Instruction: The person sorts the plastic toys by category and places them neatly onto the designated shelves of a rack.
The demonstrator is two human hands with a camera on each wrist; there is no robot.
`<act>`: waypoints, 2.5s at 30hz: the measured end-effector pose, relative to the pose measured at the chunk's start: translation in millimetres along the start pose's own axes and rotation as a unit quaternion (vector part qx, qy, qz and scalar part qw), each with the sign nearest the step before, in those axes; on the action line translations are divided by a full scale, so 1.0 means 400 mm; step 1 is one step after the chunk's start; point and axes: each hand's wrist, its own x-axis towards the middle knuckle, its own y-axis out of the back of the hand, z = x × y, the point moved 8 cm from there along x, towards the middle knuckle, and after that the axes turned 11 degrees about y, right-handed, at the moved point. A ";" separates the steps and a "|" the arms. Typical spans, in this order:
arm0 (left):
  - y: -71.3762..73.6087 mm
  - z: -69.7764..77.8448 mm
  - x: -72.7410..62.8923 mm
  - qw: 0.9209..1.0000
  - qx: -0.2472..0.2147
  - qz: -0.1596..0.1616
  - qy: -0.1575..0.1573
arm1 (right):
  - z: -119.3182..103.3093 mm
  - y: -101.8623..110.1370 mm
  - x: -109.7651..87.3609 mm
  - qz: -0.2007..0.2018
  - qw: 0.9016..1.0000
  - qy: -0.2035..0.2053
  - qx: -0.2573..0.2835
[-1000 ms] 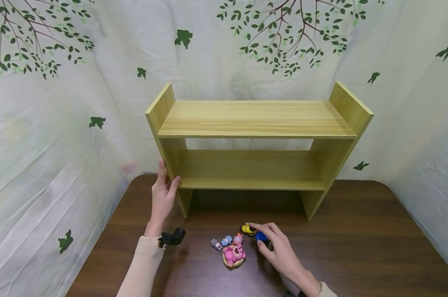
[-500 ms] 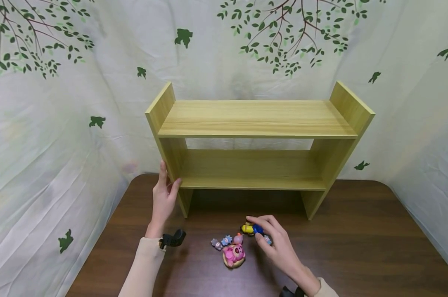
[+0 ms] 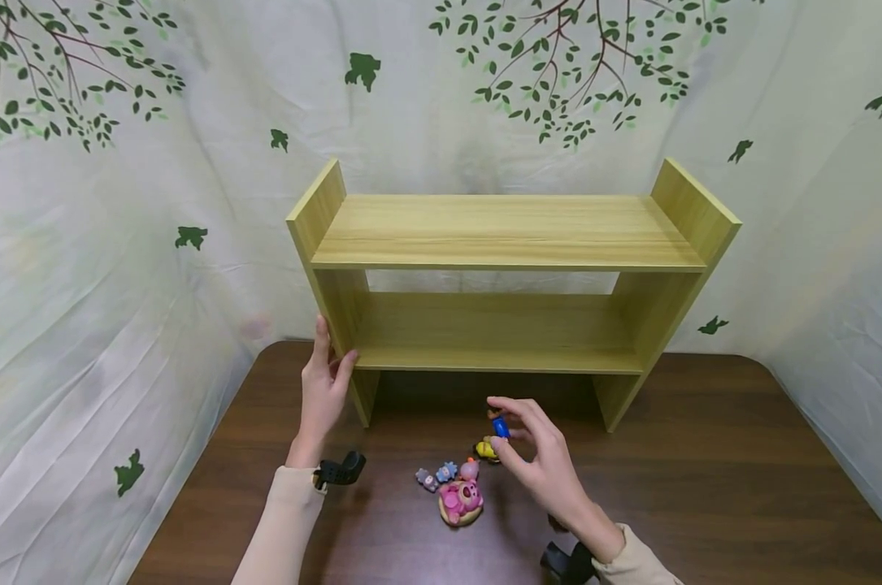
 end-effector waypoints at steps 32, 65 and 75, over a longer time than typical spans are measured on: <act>-0.003 -0.008 -0.006 1.000 -0.001 0.002 0.026 | 0.051 -0.042 0.141 0.010 0.990 -0.030 0.134; -0.004 -0.010 -0.009 1.000 0.010 0.001 0.029 | 0.153 -0.181 0.298 -0.001 0.999 0.027 0.036; -0.004 0.000 -0.010 0.999 0.031 0.009 0.022 | 0.157 -0.224 0.331 -0.011 0.999 0.030 -0.004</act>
